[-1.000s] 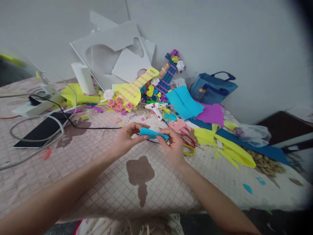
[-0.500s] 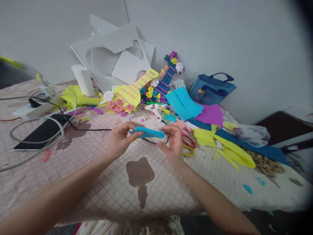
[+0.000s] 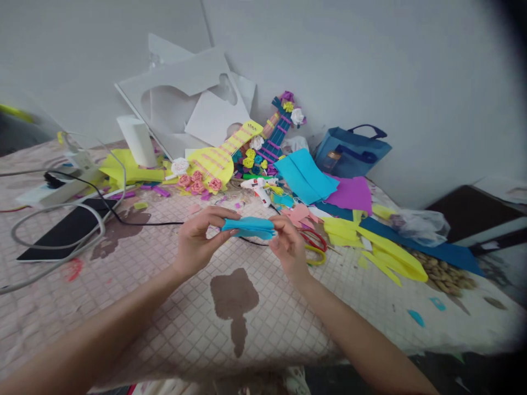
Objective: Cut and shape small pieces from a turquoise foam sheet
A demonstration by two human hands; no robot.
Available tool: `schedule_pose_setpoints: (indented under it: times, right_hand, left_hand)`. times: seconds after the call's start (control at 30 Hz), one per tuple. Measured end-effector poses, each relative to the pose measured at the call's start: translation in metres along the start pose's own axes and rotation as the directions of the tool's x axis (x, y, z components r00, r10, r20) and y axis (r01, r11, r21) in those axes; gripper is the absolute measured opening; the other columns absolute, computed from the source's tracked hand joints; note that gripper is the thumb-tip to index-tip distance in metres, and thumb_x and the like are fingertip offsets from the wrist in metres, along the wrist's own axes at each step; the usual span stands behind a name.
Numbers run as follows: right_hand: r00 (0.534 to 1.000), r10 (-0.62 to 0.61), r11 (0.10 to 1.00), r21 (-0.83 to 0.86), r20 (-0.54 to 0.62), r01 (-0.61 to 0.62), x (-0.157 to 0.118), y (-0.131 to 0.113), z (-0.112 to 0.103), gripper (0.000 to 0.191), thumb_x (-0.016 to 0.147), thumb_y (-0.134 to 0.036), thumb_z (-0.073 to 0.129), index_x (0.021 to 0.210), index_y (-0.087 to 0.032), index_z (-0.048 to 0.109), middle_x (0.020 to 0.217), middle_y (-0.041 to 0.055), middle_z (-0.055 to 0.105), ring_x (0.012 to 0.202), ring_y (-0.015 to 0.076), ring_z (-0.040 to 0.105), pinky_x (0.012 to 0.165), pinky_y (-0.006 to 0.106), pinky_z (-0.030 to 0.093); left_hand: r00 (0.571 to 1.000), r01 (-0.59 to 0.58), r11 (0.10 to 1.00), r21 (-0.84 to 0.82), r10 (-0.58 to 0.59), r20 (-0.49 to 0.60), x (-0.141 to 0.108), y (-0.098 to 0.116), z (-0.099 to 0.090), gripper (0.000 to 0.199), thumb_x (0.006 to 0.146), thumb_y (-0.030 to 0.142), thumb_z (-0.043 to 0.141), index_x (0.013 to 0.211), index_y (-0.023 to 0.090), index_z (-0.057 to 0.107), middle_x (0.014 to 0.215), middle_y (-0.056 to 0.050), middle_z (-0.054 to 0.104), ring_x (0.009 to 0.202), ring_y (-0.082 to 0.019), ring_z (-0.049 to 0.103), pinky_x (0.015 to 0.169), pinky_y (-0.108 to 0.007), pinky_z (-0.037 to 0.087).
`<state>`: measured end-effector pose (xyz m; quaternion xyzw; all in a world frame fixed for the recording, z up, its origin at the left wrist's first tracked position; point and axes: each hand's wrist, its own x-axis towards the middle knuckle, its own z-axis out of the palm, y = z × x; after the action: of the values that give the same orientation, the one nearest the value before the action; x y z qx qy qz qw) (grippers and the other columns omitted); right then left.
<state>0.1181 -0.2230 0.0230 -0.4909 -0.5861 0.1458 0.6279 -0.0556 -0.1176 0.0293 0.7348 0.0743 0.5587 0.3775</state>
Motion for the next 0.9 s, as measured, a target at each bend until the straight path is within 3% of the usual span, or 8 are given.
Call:
schedule_pose_setpoints:
  times: [0.27,0.43,0.57,0.73,0.9]
  right_hand:
    - [0.993,0.089,0.996,0.024,-0.078,-0.087,-0.0017,0.0017,0.0018,0.01,0.082,-0.031,0.062,0.081,-0.022,0.059,0.088,0.0033,0.059,0.085,0.0179,0.056,0.078,0.033,0.045]
    - [0.974,0.165,0.979,0.143,-0.152,-0.144,-0.0032,0.0008,0.0059,0.023,0.076,-0.028,0.069,0.091,-0.023,0.053,0.084,0.0002,0.057,0.08,0.0153,0.057,0.072,0.03,0.048]
    - [0.979,0.144,0.979,0.164,-0.146,-0.12,-0.0022,-0.0008,0.0072,0.033,0.076,-0.027,0.068,0.102,-0.026,0.048,0.084,-0.0008,0.059,0.079,0.0148,0.059,0.072,0.03,0.05]
    - [0.986,0.083,0.996,-0.001,-0.147,-0.084,-0.0013,-0.0014,0.0048,0.012,0.079,-0.024,0.065,0.09,-0.023,0.06,0.088,0.0021,0.063,0.083,0.0161,0.061,0.074,0.03,0.05]
    - [0.987,0.042,0.998,-0.03,-0.156,-0.047,-0.0017,-0.0007,0.0038,0.01,0.08,-0.021,0.065,0.089,-0.024,0.062,0.087,0.0016,0.064,0.083,0.0159,0.061,0.074,0.03,0.05]
  left_hand:
    - [0.997,0.071,0.997,0.02,-0.071,-0.011,-0.0038,-0.0018,0.0023,0.008,0.077,0.018,0.07,0.073,0.02,0.062,0.089,-0.005,0.07,0.086,-0.02,0.065,0.082,-0.039,0.05]
    - [0.997,0.078,0.997,-0.002,-0.078,-0.013,-0.0052,-0.0024,0.0033,0.008,0.077,0.02,0.07,0.073,0.019,0.064,0.086,-0.005,0.07,0.083,-0.019,0.065,0.078,-0.037,0.051]
    - [0.997,0.08,0.997,0.012,-0.08,0.009,-0.005,-0.0021,0.0038,0.006,0.078,0.02,0.07,0.074,0.02,0.064,0.085,-0.005,0.07,0.083,-0.019,0.065,0.079,-0.038,0.051]
    - [0.995,0.093,0.996,0.007,-0.093,0.019,-0.0052,-0.0021,0.0042,0.008,0.076,0.017,0.071,0.074,0.019,0.064,0.087,-0.005,0.07,0.085,-0.019,0.065,0.082,-0.037,0.05]
    - [0.982,0.189,0.982,0.007,-0.189,0.024,-0.0072,-0.0034,0.0037,0.011,0.075,0.022,0.073,0.081,0.02,0.064,0.094,-0.006,0.071,0.089,-0.02,0.064,0.087,-0.039,0.049]
